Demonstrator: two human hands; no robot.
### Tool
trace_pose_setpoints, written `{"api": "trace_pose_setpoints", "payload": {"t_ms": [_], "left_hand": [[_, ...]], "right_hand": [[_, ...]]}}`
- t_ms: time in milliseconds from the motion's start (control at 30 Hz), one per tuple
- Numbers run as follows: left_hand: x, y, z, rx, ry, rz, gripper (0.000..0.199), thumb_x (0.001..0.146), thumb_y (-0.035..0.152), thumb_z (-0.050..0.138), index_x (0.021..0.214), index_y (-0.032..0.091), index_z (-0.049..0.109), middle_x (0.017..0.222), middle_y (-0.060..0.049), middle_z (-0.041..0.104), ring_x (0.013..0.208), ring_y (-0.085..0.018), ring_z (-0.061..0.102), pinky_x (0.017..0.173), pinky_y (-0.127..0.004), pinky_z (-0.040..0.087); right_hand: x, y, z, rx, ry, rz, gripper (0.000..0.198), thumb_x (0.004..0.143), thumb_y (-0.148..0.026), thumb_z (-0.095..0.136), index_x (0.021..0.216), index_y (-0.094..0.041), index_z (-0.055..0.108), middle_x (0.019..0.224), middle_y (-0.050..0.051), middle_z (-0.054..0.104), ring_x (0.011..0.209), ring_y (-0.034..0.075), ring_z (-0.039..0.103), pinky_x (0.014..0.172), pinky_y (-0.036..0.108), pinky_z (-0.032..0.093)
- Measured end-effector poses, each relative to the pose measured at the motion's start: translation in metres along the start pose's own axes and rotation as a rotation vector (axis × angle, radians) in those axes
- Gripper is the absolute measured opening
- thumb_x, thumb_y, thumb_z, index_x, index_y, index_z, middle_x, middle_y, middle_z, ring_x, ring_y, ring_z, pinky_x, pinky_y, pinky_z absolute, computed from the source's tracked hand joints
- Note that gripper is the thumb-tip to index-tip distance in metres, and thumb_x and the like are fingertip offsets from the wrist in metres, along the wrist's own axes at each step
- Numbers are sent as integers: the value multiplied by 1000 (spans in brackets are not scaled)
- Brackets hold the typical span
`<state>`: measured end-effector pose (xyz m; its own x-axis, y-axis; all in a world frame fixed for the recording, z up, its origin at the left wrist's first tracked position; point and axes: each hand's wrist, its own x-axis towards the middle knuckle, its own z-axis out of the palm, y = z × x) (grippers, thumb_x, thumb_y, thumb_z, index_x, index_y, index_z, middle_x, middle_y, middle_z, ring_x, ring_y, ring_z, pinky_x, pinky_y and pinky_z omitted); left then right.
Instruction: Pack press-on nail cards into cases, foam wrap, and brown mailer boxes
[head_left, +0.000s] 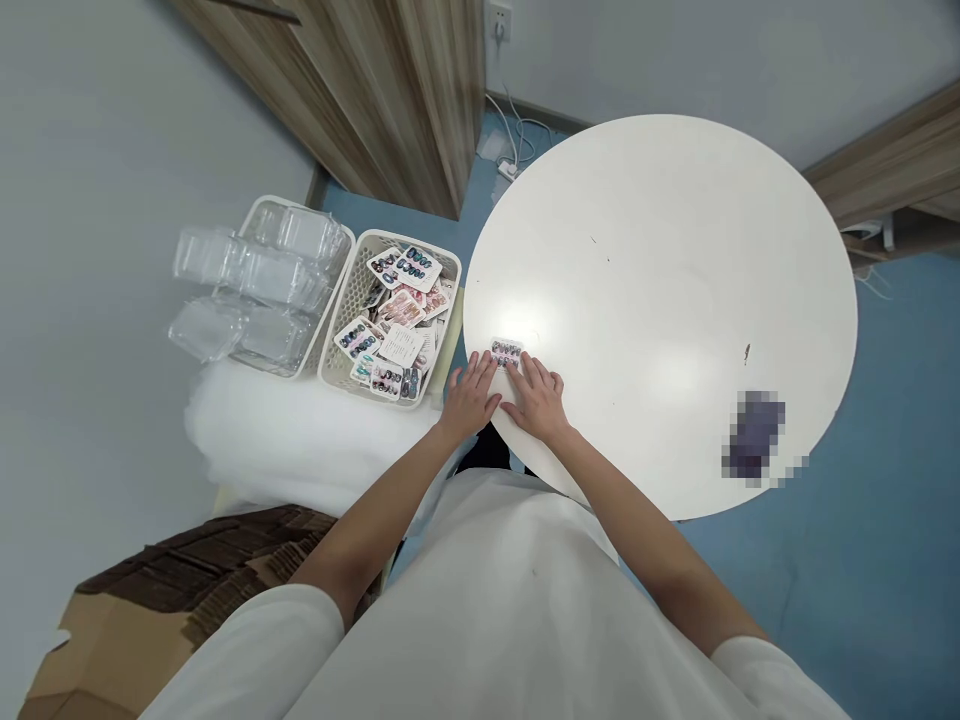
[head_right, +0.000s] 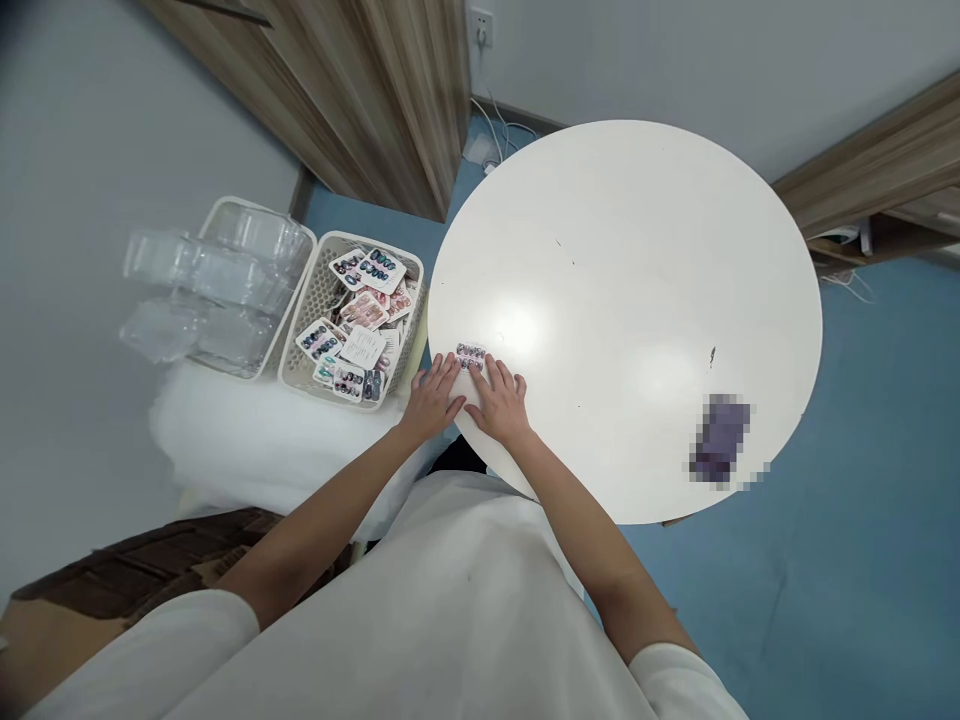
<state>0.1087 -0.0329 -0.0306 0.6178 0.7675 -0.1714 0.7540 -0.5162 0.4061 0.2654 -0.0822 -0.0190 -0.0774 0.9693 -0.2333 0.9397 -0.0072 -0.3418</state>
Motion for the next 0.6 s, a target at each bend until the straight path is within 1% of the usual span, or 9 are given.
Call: {"api": "trace_pose_setpoints", "payload": {"t_ms": [133, 233, 300, 367, 500, 600], "left_hand": [[-10, 7, 0, -2, 65, -59, 57, 85, 37, 35, 136, 15, 23, 142, -12, 25, 133, -26, 13, 102, -42, 16], [-29, 20, -1, 0, 104, -113, 55, 84, 35, 37, 134, 14, 26, 141, -13, 26, 133, -27, 14, 102, -43, 18], [-47, 32, 2, -3, 128, -144, 53, 84, 34, 39, 132, 14, 30, 140, -14, 28, 132, -27, 17, 101, -44, 19], [-68, 45, 8, -19, 149, -187, 50, 83, 32, 41, 129, 15, 34, 139, -14, 32, 131, -27, 20, 100, -44, 23], [-113, 68, 26, -45, 170, -277, 45, 81, 30, 44, 124, 17, 40, 136, -14, 36, 129, -26, 26, 97, -44, 30], [-142, 80, 35, -71, 160, -341, 43, 80, 29, 44, 121, 18, 43, 136, -13, 36, 129, -26, 26, 97, -46, 30]], "right_hand": [[-13, 9, -7, -6, 1, -54, 67, 79, -46, 45, 136, -21, 21, 143, 14, 19, 127, 30, 21, 94, 47, 18], [-34, 19, -16, 12, 32, -87, 66, 79, -44, 45, 136, -20, 20, 142, 15, 21, 126, 30, 24, 93, 45, 22], [-54, 27, -19, 37, 61, -96, 65, 80, -41, 44, 136, -20, 19, 141, 15, 23, 124, 28, 29, 92, 44, 26], [-77, 36, -17, 57, 83, -94, 63, 81, -38, 42, 136, -19, 19, 140, 16, 26, 121, 27, 34, 90, 43, 30], [-116, 50, -2, 81, 76, -73, 59, 81, -32, 41, 135, -19, 21, 136, 16, 32, 121, 27, 34, 88, 43, 34], [-132, 50, 4, 88, 42, -92, 56, 81, -30, 40, 133, -19, 23, 136, 14, 33, 122, 25, 35, 89, 43, 35]]}}
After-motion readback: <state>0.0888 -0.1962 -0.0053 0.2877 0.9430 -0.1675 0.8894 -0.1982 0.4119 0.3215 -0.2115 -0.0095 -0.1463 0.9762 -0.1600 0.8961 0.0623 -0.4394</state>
